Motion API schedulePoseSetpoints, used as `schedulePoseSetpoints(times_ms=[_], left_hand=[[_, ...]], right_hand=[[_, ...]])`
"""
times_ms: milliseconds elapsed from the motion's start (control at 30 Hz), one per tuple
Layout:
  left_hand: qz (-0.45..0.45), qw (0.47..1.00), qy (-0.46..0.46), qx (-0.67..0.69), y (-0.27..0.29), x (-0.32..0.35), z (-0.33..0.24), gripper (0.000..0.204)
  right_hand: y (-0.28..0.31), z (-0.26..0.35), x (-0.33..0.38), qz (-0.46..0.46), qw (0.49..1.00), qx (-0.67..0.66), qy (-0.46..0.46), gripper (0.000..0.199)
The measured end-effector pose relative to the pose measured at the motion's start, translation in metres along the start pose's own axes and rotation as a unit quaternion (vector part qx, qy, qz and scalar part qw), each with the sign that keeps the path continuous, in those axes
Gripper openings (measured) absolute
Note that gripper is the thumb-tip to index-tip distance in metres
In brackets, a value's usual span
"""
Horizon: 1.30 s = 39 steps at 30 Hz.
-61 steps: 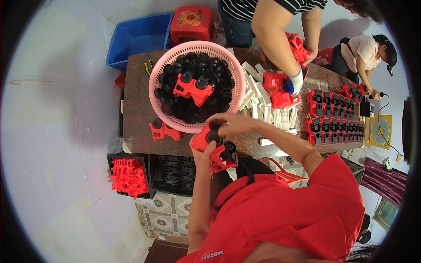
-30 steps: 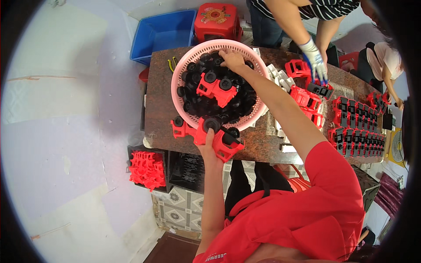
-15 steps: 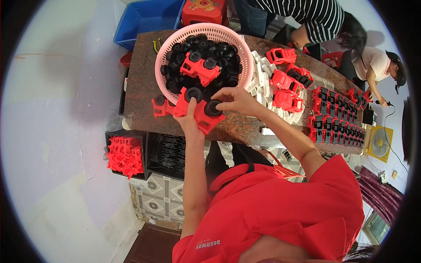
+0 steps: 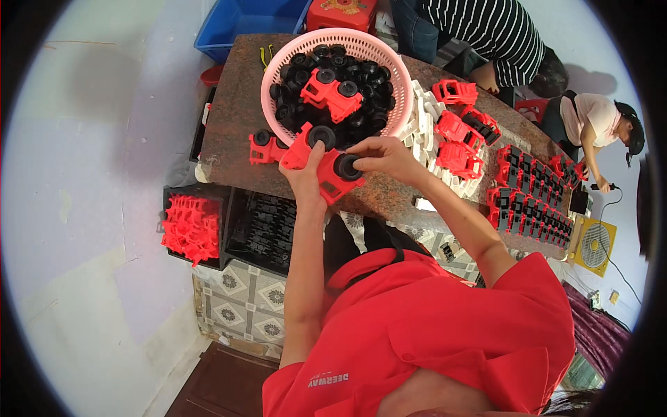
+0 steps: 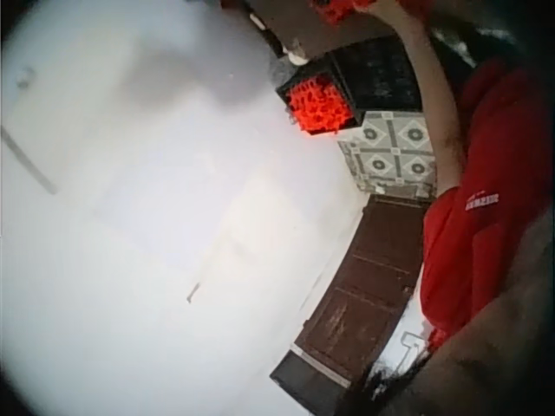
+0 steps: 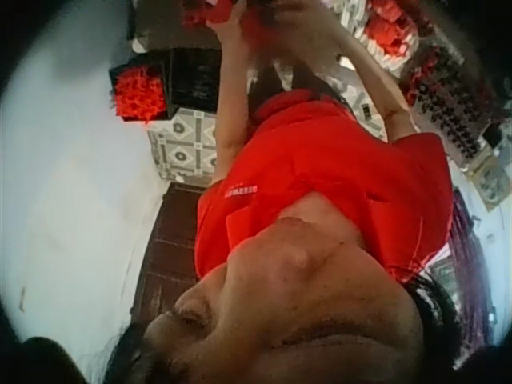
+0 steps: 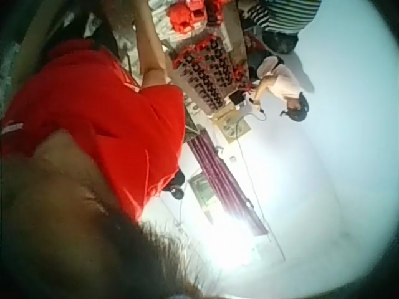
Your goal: The person assembles plastic toy fire trucks by attaching wheels to the toy chassis with plastic pins by hand.
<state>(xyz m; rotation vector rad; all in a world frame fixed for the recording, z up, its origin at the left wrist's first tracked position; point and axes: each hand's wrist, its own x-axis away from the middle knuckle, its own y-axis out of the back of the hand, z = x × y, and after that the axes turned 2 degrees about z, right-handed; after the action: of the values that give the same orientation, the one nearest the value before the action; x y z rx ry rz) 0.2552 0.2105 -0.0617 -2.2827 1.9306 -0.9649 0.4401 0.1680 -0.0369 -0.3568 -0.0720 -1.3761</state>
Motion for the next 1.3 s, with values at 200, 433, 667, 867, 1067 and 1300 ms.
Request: schedulePoseSetpoints(times_ms=[200,433,667,867,1067,1300], left_hand=[[0.021,0.998,0.030,-0.056,0.010,-0.003,-0.004,0.080],[0.133,0.979,0.151,-0.012,0.040,0.042,-0.014,0.077],[0.072,0.994,0.079,-0.038,0.054,0.054,-0.013,0.087],[0.068,0.996,0.037,-0.047,0.064,0.026,-0.035,0.082],[0.097,0.995,-0.008,-0.025,0.073,-0.023,-0.062,0.102],[-0.027,0.996,-0.062,-0.055,0.125,-0.218,-0.076,0.113]], right_hand=[[-0.012,-0.021,0.001,-0.004,0.998,0.063,-0.027,0.035],[-0.030,-0.027,0.014,0.035,0.995,-0.016,-0.087,0.081],[-0.068,-0.015,0.006,0.035,0.948,-0.284,-0.138,0.082],[-0.092,-0.007,-0.032,0.009,0.973,-0.209,-0.092,0.081],[-0.079,0.002,-0.086,0.070,0.995,-0.069,0.010,0.084],[0.019,-0.055,-0.170,-0.291,0.731,0.615,-0.046,0.110]])
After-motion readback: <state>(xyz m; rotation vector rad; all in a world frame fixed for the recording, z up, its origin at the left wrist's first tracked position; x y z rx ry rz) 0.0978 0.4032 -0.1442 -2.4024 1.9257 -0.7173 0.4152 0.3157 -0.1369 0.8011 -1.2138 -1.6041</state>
